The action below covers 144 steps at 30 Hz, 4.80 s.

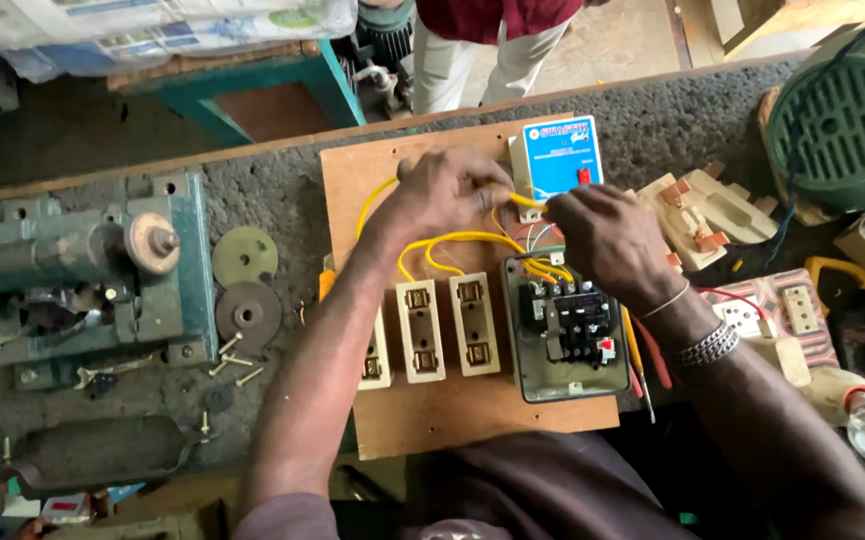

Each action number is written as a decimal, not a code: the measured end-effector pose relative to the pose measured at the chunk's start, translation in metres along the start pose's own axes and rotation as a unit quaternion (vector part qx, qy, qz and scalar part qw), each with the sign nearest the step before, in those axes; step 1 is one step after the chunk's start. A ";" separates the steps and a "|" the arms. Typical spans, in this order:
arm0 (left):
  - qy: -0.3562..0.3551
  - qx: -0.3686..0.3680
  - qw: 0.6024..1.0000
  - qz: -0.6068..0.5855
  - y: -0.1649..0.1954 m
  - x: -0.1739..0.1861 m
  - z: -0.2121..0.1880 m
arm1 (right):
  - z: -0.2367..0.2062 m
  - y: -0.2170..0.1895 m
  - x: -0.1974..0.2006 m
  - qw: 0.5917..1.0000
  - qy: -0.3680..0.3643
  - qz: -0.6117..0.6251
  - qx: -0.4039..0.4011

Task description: The person wires an electrical contactor inside a starter box on a workbench, routing a yellow cable and connecting wires to terminals. They use a screwdriver to tighten connections, press the switch on a blue control unit, and use pliers to work on the wiring near fuse holders.

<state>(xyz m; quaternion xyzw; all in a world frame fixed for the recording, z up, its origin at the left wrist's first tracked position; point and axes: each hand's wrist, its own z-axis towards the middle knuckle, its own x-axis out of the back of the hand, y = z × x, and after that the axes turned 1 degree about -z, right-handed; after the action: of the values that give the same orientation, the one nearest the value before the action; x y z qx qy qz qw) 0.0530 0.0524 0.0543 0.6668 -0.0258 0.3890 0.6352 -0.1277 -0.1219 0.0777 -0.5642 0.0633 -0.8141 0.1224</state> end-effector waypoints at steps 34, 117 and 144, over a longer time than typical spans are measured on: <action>0.125 -0.108 0.973 0.158 -0.064 -0.070 -0.026 | -0.053 0.002 0.001 0.963 -0.018 0.150 -0.224; -0.058 -0.207 0.969 0.125 -0.045 -0.055 -0.006 | -0.028 -0.072 0.012 0.940 -0.223 -0.018 -0.257; -0.179 -0.432 0.880 0.082 -0.088 -0.058 0.029 | -0.062 -0.058 -0.025 0.958 -0.144 -0.017 -0.246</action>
<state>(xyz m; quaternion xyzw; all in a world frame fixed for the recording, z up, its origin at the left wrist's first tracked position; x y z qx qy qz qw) 0.0729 0.0178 -0.0477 0.3800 -0.3591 0.2644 0.8104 -0.1847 -0.0612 0.0470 -0.6893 0.2331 -0.6855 -0.0262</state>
